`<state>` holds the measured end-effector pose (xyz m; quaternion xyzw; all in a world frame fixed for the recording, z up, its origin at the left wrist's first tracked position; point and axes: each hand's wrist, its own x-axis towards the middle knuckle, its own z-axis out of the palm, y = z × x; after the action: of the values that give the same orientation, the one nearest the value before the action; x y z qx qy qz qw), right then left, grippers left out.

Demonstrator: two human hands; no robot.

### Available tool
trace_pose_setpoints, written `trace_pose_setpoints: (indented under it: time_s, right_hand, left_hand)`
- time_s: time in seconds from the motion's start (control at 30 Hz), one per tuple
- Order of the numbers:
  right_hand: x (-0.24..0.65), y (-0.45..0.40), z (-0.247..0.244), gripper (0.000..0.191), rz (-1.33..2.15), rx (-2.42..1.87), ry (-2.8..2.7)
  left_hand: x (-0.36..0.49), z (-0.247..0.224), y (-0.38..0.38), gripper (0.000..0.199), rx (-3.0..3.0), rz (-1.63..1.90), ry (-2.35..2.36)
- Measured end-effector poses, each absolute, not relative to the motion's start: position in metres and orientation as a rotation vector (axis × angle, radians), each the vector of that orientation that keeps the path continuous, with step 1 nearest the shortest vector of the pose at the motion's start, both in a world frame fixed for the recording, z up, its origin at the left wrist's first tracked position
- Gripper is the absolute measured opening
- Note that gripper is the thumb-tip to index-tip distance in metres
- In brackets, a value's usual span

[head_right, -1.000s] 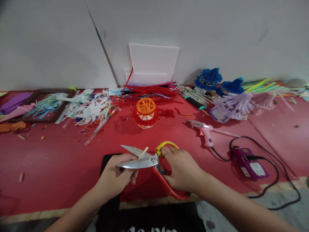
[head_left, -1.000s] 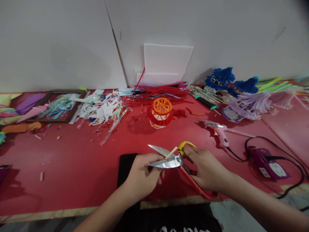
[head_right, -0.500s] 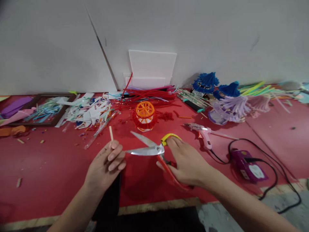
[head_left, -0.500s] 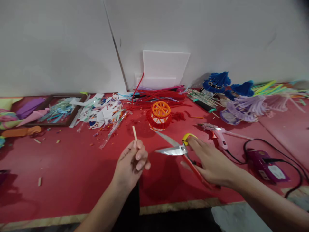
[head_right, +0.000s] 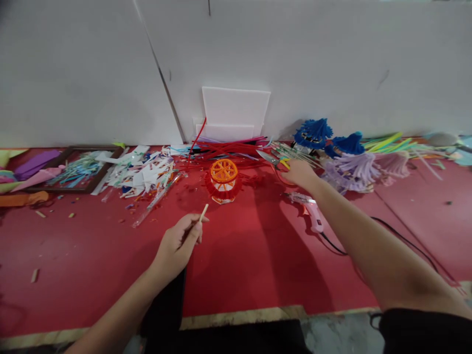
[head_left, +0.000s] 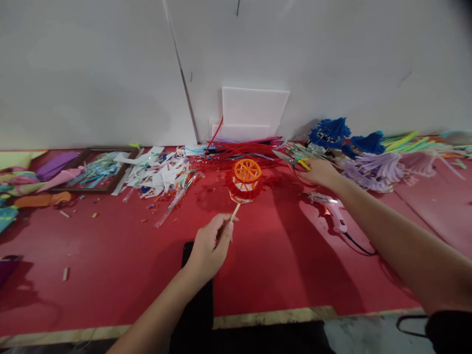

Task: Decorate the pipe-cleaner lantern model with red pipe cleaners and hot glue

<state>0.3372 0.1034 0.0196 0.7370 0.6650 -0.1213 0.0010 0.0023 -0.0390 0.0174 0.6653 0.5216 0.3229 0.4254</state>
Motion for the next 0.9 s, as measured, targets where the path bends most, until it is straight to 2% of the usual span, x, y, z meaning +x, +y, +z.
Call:
trace_pose_setpoints:
  time_s: [0.17, 0.27, 0.33, 0.5, 0.67, 0.9]
  right_hand:
    - [0.33, 0.106, 0.015, 0.03, -0.253, 2.379, 2.168]
    - [0.312, 0.082, 0.027, 0.023, -0.08, 2.458, 2.365]
    - [0.289, 0.054, 0.029, 0.028, 0.023, 2.455, 2.561]
    - [0.218, -0.006, -0.013, 0.02, -0.122, 1.789, 3.21]
    - [0.198, -0.004, -0.057, 0.022, -0.137, 1.692, 3.304]
    - [0.206, -0.003, -0.057, 0.021, -0.226, 1.668, 3.329]
  left_hand:
    - [0.006, 0.02, -0.026, 0.024, 1.997, 0.726, 1.349]
    - [0.007, 0.015, -0.016, 0.025, 2.23, 0.617, 1.365]
    - [0.008, 0.01, -0.009, 0.027, 2.329, 0.54, 1.366]
    - [0.011, -0.009, 0.002, 0.028, 2.433, 0.401, 1.302]
    - [0.014, -0.029, 0.006, 0.028, 2.457, 0.316, 1.31]
    - [0.016, -0.034, 0.003, 0.031, 2.5, 0.157, 1.391]
